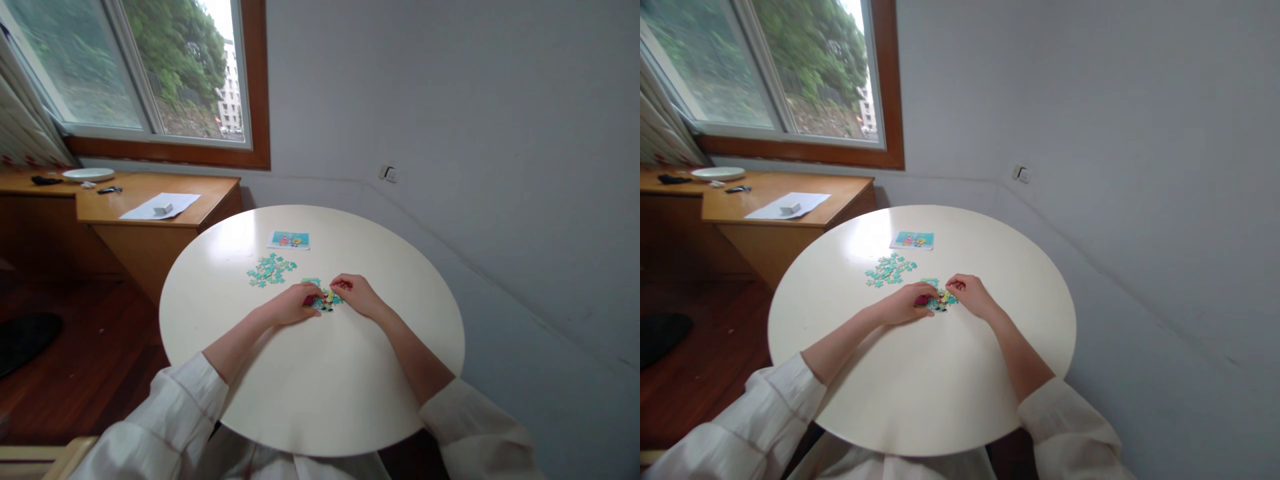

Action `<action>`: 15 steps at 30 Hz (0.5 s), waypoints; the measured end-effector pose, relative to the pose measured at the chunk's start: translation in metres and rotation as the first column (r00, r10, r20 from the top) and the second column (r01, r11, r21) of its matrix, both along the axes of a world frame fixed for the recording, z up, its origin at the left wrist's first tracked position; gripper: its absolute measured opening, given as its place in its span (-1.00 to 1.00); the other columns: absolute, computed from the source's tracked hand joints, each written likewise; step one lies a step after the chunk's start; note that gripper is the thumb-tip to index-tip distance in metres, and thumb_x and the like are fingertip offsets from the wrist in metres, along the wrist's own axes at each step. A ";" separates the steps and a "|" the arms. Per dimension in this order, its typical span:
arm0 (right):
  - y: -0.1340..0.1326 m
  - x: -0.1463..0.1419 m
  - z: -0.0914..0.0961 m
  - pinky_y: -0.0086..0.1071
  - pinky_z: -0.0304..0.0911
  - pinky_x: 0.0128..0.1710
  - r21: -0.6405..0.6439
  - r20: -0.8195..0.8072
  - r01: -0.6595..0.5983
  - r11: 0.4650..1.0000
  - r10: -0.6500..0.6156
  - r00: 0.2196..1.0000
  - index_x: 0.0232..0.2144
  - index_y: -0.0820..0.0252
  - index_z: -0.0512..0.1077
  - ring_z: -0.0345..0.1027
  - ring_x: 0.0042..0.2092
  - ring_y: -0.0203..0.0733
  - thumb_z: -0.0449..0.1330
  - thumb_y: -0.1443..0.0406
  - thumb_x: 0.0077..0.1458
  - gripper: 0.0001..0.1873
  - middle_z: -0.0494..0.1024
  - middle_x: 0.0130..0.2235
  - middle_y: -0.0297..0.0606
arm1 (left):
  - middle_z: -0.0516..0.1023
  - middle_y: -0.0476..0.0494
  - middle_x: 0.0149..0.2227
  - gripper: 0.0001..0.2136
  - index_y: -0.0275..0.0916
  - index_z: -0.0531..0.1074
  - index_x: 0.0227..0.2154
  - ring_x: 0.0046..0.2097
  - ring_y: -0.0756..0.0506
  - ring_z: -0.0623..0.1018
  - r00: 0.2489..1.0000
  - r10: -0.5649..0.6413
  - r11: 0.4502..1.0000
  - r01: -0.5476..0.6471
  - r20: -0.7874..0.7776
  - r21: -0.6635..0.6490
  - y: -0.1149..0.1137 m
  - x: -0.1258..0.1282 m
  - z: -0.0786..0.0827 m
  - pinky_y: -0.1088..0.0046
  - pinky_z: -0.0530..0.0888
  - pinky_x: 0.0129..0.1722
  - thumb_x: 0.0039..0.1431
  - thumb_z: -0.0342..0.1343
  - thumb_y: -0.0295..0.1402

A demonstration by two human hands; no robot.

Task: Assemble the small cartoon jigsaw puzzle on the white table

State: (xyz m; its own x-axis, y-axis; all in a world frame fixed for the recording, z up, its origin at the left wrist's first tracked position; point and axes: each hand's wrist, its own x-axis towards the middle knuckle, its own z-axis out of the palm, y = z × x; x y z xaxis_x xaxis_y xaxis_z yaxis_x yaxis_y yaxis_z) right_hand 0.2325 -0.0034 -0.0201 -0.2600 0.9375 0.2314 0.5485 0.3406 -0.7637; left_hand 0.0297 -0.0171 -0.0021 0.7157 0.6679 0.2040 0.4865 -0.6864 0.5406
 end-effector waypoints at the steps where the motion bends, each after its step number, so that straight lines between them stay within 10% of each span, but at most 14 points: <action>1: 0.000 0.000 0.000 -0.44 0.12 -0.47 0.002 0.004 0.003 1.000 -0.003 1.000 -0.45 0.29 0.43 0.20 -0.48 -0.33 0.10 0.22 -0.10 -0.77 0.41 -0.53 -0.31 | 0.43 -0.13 -0.25 -0.70 -0.22 0.40 -0.22 -0.23 -0.09 0.41 1.000 0.003 1.000 -0.003 0.012 0.000 0.000 0.000 -0.001 0.47 0.33 -0.23 -0.07 0.14 -0.30; 6: -0.001 -0.001 0.000 -0.44 0.14 -0.47 0.035 0.051 0.015 0.999 -0.017 0.999 -0.45 0.27 0.43 0.20 -0.48 -0.33 0.09 0.23 -0.08 -0.79 0.41 -0.53 -0.32 | 0.43 -0.14 -0.24 -0.78 -0.25 0.42 -0.27 -0.23 -0.08 0.43 0.981 0.171 0.983 -0.176 0.090 0.044 0.009 -0.004 -0.005 0.43 0.35 -0.18 0.00 0.05 -0.32; 15: -0.010 -0.020 -0.001 -0.23 0.07 0.02 0.301 0.319 -0.128 0.945 0.027 0.947 -0.14 0.20 0.38 0.20 0.03 -0.16 -0.02 0.22 0.09 -0.66 0.37 -0.02 -0.12 | 0.47 -0.11 -0.37 -0.82 -0.29 0.43 -0.42 -0.32 -0.05 0.45 0.771 0.617 0.774 -0.631 0.159 0.056 0.032 -0.026 0.002 0.42 0.38 -0.23 -0.03 -0.07 -0.52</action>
